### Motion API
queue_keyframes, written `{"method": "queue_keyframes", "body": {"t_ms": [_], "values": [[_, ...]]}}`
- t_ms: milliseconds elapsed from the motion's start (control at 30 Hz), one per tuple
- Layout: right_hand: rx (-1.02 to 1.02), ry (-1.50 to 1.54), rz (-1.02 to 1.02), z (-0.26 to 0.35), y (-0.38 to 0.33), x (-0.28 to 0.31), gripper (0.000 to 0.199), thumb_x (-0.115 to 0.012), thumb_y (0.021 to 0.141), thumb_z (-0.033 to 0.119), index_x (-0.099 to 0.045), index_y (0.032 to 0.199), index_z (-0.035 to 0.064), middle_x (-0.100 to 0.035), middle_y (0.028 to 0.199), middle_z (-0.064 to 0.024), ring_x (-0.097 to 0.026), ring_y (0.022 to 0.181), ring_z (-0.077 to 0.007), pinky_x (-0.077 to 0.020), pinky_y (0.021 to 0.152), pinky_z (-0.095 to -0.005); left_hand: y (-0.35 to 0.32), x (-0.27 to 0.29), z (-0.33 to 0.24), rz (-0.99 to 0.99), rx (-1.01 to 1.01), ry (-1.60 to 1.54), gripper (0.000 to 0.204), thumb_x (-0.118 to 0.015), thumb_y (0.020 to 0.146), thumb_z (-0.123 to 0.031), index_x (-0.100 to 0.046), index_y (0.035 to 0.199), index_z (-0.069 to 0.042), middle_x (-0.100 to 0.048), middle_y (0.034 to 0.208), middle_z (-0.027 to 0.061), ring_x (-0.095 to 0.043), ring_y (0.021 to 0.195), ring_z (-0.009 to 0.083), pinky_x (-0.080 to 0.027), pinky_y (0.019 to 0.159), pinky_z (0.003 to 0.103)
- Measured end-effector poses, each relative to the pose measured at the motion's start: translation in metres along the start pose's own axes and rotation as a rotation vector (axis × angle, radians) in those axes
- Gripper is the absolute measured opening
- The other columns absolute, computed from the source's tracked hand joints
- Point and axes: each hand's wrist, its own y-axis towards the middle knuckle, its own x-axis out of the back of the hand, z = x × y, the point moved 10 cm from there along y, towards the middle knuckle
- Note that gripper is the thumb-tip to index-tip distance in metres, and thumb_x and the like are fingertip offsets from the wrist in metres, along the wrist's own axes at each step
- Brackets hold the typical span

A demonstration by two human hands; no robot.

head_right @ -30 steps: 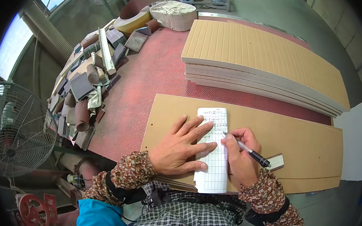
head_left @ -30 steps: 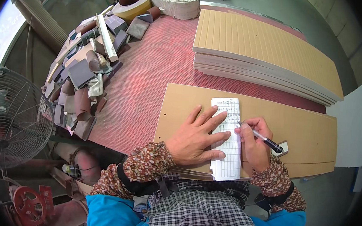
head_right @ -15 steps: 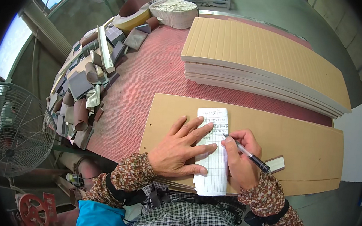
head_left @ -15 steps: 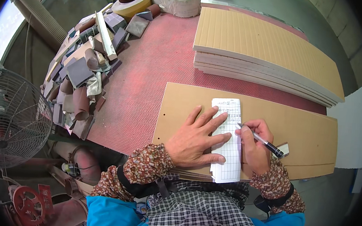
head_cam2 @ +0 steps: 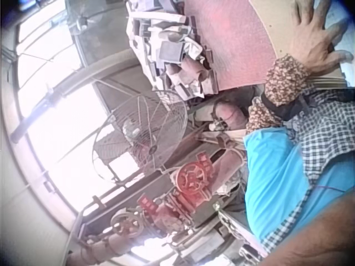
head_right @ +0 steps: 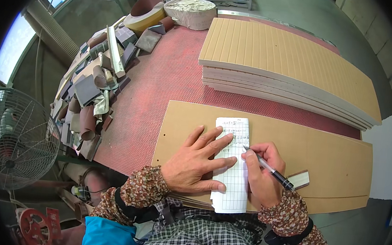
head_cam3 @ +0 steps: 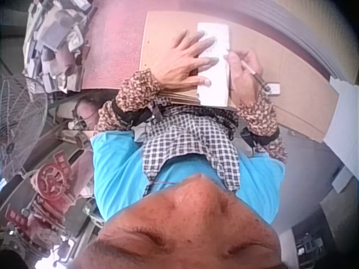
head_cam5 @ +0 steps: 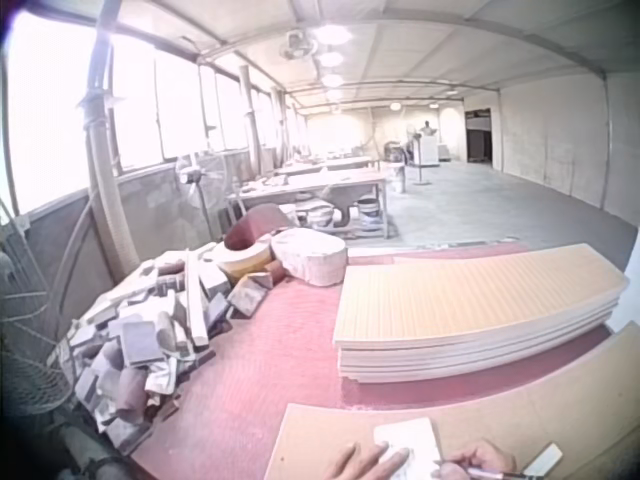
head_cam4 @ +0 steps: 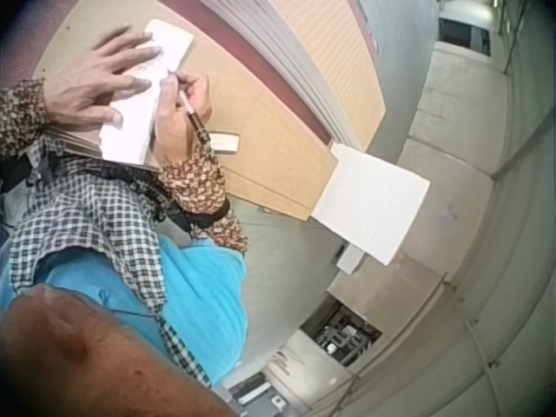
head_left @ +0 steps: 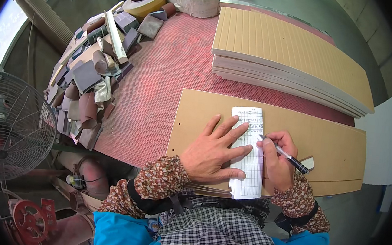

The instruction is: The recorder writes notes on a piece of paper placed on top of a wooden board.

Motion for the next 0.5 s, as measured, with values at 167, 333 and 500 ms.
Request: {"method": "queue_keyframes", "body": {"t_ms": [167, 333, 500], "values": [[0.009, 0.0, 0.006, 0.0003, -0.0002, -0.0008, 0.014, -0.059, 0.099, 0.009, -0.054, 0.105, -0.0026, -0.065, 0.097, -0.0091, -0.066, 0.09, -0.0122, -0.0536, 0.078, -0.0261, 0.0001, 0.0007, -0.0001, -0.005, 0.001, -0.01, 0.067, -0.055, 0.091, -0.068, -0.061, 0.133, -0.017, -0.035, 0.156, 0.0216, -0.026, 0.146, 0.0436, -0.016, 0.118, 0.064], [0.029, 0.022, -0.033, 0.0019, -0.0005, 0.0008, 0.014, -0.062, 0.097, 0.009, -0.057, 0.102, -0.0032, -0.068, 0.092, -0.0074, -0.063, 0.084, -0.0092, -0.0518, 0.074, -0.0246, 0.0001, 0.0008, -0.0004, -0.005, -0.003, -0.007, 0.067, -0.055, 0.09, -0.068, -0.061, 0.133, -0.017, -0.035, 0.157, 0.0216, -0.026, 0.147, 0.0437, -0.016, 0.118, 0.064], [0.023, 0.032, -0.041, 0.0021, -0.0006, 0.0009, 0.014, -0.062, 0.097, 0.008, -0.057, 0.103, -0.0037, -0.068, 0.093, -0.0088, -0.064, 0.086, -0.0108, -0.053, 0.076, -0.0257, 0.0, 0.0004, 0.0, -0.007, 0.002, -0.013, 0.067, -0.055, 0.09, -0.068, -0.061, 0.133, -0.017, -0.035, 0.157, 0.0217, -0.026, 0.147, 0.0436, -0.015, 0.118, 0.064]]}}
